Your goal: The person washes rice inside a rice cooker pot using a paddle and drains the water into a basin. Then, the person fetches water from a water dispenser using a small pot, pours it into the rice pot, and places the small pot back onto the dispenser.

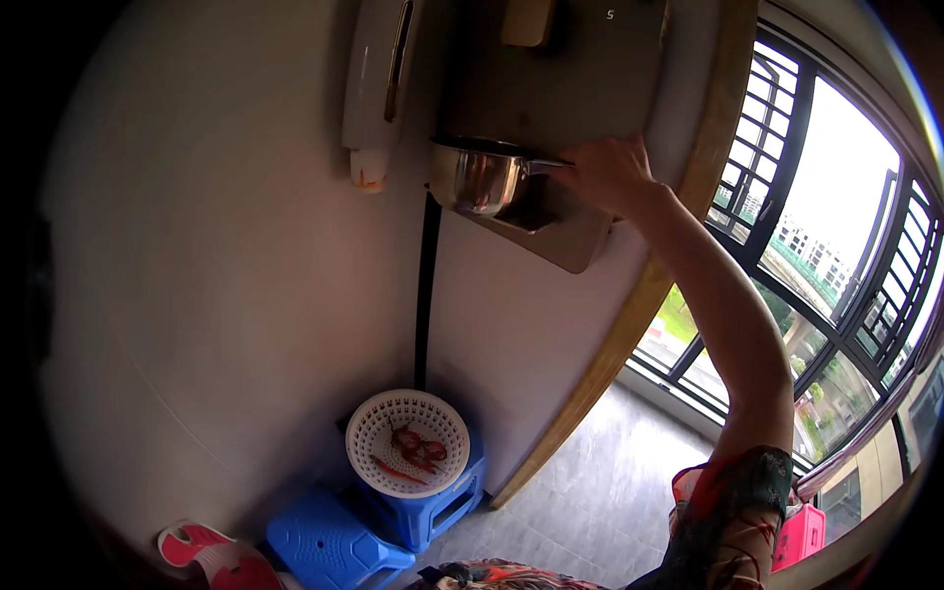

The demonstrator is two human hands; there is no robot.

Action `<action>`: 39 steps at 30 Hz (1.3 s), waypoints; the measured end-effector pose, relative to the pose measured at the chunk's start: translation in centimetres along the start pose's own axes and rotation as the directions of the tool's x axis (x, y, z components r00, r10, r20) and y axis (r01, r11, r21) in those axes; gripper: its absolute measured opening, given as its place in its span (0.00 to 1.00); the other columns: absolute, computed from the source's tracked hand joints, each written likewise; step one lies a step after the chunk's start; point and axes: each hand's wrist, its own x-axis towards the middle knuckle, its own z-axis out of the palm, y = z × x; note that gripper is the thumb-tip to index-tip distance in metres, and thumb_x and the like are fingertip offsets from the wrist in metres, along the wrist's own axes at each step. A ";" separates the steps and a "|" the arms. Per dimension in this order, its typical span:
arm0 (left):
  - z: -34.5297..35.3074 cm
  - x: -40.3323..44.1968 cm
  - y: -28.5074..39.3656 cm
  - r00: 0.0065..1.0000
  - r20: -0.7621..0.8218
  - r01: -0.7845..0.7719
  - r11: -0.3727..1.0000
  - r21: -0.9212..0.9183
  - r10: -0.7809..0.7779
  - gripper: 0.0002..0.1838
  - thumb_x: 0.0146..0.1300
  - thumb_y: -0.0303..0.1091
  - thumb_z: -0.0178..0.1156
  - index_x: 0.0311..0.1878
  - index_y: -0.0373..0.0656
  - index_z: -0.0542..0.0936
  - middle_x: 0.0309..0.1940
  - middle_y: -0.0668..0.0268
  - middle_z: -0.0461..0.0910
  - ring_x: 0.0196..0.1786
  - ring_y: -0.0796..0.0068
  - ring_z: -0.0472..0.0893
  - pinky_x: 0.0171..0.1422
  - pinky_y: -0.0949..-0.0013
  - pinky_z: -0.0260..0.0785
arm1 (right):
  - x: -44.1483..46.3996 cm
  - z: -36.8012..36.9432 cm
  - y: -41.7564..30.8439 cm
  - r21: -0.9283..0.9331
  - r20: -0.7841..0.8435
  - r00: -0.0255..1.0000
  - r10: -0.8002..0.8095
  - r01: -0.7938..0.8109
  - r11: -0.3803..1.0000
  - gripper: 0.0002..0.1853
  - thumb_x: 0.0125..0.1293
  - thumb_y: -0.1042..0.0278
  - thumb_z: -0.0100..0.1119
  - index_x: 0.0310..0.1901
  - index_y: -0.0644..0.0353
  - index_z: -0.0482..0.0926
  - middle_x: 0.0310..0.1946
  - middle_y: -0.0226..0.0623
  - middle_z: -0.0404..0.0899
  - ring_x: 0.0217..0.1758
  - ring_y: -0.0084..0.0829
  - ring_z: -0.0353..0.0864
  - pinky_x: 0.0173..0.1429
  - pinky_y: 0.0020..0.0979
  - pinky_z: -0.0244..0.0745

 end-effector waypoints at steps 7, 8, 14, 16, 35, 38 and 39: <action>-0.3 0.2 0.4 1.000 0.011 -0.005 1.000 0.023 0.005 0.06 0.56 0.33 0.54 0.28 0.42 0.77 0.16 0.63 0.76 0.15 0.70 0.75 0.17 0.67 0.67 | 4.7 -4.0 3.0 -0.121 -0.313 0.938 0.150 -0.196 0.973 0.14 0.65 0.58 0.44 0.47 0.50 0.76 0.45 0.39 0.79 0.47 0.42 0.79 0.43 0.50 0.72; -0.3 0.2 0.5 1.000 0.013 -0.008 1.000 0.023 0.008 0.06 0.56 0.33 0.54 0.28 0.42 0.77 0.15 0.63 0.76 0.15 0.70 0.75 0.17 0.67 0.67 | 6.0 -3.8 4.0 -0.136 -0.359 0.919 0.165 -0.226 0.965 0.15 0.66 0.59 0.43 0.47 0.52 0.76 0.45 0.41 0.79 0.47 0.43 0.79 0.43 0.50 0.73; -0.4 0.3 0.4 1.000 0.024 -0.010 0.999 0.037 0.009 0.07 0.56 0.33 0.54 0.28 0.42 0.77 0.15 0.63 0.76 0.15 0.70 0.75 0.17 0.66 0.67 | 10.2 -3.2 4.9 -0.147 -0.537 0.818 0.207 -0.333 0.931 0.17 0.68 0.60 0.39 0.50 0.54 0.76 0.40 0.44 0.80 0.44 0.48 0.80 0.42 0.51 0.72; -0.4 0.3 0.3 1.000 0.027 -0.012 0.999 0.046 0.011 0.07 0.56 0.33 0.54 0.28 0.42 0.77 0.15 0.63 0.76 0.15 0.70 0.75 0.17 0.66 0.67 | 10.1 -4.1 4.4 -0.267 -0.258 0.924 0.283 -0.349 0.898 0.18 0.68 0.59 0.38 0.50 0.53 0.76 0.38 0.44 0.81 0.42 0.48 0.80 0.42 0.51 0.72; -1.1 0.4 -1.2 0.998 0.063 -0.015 0.991 0.131 0.007 0.07 0.56 0.34 0.54 0.27 0.42 0.77 0.15 0.62 0.76 0.15 0.70 0.75 0.18 0.66 0.67 | 6.1 -3.7 7.9 -0.183 -0.255 0.882 0.396 -0.446 0.876 0.23 0.70 0.60 0.39 0.66 0.42 0.57 0.42 0.40 0.82 0.44 0.41 0.82 0.50 0.50 0.69; -0.8 0.5 -3.1 0.998 0.063 -0.001 0.988 0.153 -0.009 0.07 0.56 0.34 0.54 0.27 0.42 0.77 0.15 0.62 0.76 0.15 0.70 0.75 0.18 0.66 0.67 | 3.8 -4.2 7.2 0.037 -0.302 0.882 0.361 -0.368 0.929 0.21 0.69 0.59 0.45 0.63 0.44 0.64 0.40 0.38 0.82 0.42 0.37 0.82 0.47 0.40 0.72; -0.2 0.6 -4.5 0.997 0.070 0.008 0.988 0.156 -0.019 0.07 0.56 0.34 0.54 0.27 0.42 0.77 0.15 0.62 0.76 0.15 0.70 0.75 0.18 0.66 0.67 | 1.5 -2.6 8.7 0.152 -0.329 0.912 0.246 -0.206 0.967 0.20 0.68 0.59 0.47 0.62 0.45 0.66 0.39 0.37 0.83 0.40 0.34 0.82 0.45 0.36 0.73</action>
